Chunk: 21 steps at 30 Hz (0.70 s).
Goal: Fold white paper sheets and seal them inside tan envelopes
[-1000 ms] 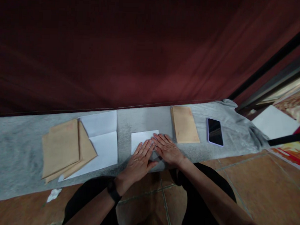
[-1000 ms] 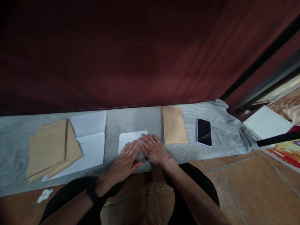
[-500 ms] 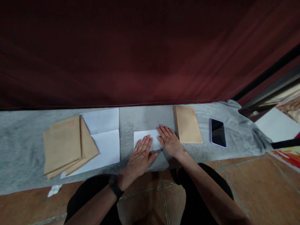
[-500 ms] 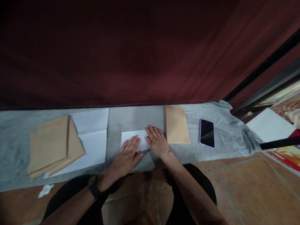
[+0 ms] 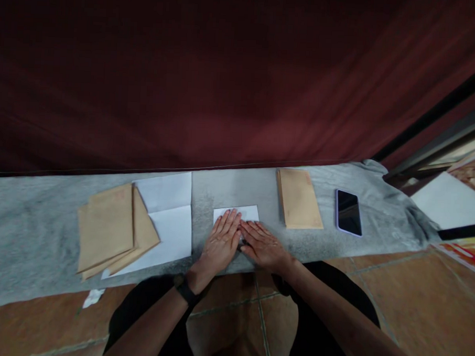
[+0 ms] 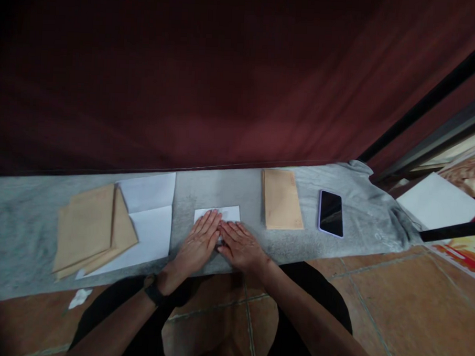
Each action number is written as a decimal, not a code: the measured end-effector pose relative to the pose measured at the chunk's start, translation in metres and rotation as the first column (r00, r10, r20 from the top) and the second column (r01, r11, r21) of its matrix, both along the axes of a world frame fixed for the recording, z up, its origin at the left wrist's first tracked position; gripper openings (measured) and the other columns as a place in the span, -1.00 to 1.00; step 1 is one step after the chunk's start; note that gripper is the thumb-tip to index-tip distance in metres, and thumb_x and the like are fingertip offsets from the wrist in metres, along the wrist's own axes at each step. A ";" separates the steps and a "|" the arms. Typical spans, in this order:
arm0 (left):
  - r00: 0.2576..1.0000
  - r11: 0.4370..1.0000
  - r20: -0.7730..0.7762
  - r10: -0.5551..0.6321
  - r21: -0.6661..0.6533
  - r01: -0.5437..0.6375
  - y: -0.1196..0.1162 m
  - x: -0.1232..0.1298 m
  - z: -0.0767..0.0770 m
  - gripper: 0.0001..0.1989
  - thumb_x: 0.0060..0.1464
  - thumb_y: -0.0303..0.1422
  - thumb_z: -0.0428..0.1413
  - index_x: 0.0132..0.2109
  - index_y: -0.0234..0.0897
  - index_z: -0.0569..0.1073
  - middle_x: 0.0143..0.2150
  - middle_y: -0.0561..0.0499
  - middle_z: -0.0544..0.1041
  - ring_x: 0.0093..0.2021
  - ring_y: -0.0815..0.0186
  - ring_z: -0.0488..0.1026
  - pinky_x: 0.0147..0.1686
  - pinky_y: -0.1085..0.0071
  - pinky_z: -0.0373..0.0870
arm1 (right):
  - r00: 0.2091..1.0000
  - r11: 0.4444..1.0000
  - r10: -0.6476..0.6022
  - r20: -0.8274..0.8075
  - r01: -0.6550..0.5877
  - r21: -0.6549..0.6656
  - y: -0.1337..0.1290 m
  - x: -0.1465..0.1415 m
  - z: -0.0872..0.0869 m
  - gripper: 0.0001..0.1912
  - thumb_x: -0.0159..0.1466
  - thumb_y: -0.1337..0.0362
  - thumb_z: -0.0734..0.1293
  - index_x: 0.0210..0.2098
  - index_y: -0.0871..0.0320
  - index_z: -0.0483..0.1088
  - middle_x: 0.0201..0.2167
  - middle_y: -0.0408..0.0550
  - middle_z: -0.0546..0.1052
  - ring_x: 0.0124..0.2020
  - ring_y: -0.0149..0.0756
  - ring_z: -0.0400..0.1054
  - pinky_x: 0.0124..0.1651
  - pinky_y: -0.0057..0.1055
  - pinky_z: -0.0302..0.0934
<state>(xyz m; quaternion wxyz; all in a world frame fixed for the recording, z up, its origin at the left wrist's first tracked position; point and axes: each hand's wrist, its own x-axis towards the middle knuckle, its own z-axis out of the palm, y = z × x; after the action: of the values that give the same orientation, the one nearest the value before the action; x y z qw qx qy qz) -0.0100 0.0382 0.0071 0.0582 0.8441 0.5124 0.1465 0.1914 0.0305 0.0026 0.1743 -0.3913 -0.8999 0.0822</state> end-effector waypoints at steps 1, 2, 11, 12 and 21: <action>0.999 0.999 -0.011 -0.032 -0.012 0.032 -0.001 0.001 0.001 -0.41 0.41 -0.27 -0.29 0.50 -0.26 -0.12 0.51 -0.10 0.02 0.51 0.16 -0.11 0.45 0.05 -0.02 | 1.000 1.000 -0.017 -0.001 0.017 0.018 -0.001 0.001 -0.003 -0.47 0.48 0.12 0.18 0.37 0.20 0.20 0.38 0.08 0.26 0.43 -0.19 0.06 0.47 -0.08 -0.04; 0.999 0.999 -0.019 -0.045 -0.018 0.045 -0.002 0.002 0.001 -0.41 0.41 -0.26 -0.29 0.50 -0.27 -0.11 0.51 -0.10 0.02 0.51 0.16 -0.11 0.45 0.04 -0.03 | 0.999 0.999 -0.032 0.001 0.032 0.031 -0.001 0.003 -0.005 -0.49 0.48 0.13 0.19 0.35 0.19 0.23 0.38 0.07 0.27 0.43 -0.18 0.06 0.47 -0.07 -0.05; 0.994 0.995 0.035 0.103 -0.007 -0.103 0.009 0.004 -0.003 -0.39 0.40 -0.18 -0.23 0.49 -0.29 -0.03 0.47 -0.17 0.12 0.49 0.09 -0.01 0.44 -0.04 -0.03 | 0.972 0.974 -0.228 0.050 0.228 -0.006 0.016 0.009 0.005 -0.44 0.47 0.19 0.16 0.40 0.26 0.14 0.40 0.14 0.20 0.42 -0.10 0.08 0.47 -0.02 -0.08; 0.992 0.993 0.056 0.113 -0.020 -0.112 0.012 0.003 -0.001 -0.40 0.40 -0.18 -0.24 0.48 -0.29 0.00 0.47 -0.17 0.14 0.49 0.10 0.00 0.44 -0.04 -0.03 | 0.975 0.975 -0.219 0.043 0.220 -0.014 0.015 0.007 0.009 -0.45 0.47 0.19 0.15 0.39 0.27 0.16 0.39 0.15 0.22 0.41 -0.09 0.09 0.47 -0.01 -0.07; 0.919 0.871 0.194 -0.344 -0.299 0.390 0.030 0.013 0.037 -0.50 0.45 -0.24 -0.30 0.37 -0.11 0.27 0.42 0.09 0.27 0.44 0.39 0.12 0.46 0.24 0.01 | 0.984 0.982 0.164 -0.066 -0.169 -0.082 -0.035 -0.024 0.006 -0.54 0.44 0.11 0.26 0.22 0.24 0.35 0.19 0.16 0.48 0.29 -0.12 0.27 0.35 -0.09 0.14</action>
<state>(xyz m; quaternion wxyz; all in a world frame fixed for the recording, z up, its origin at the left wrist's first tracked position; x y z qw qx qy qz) 0.0028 0.0679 0.0441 0.2607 0.8922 0.3546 0.1010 0.1678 -0.0043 0.0090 0.1762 -0.3191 -0.9195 0.1473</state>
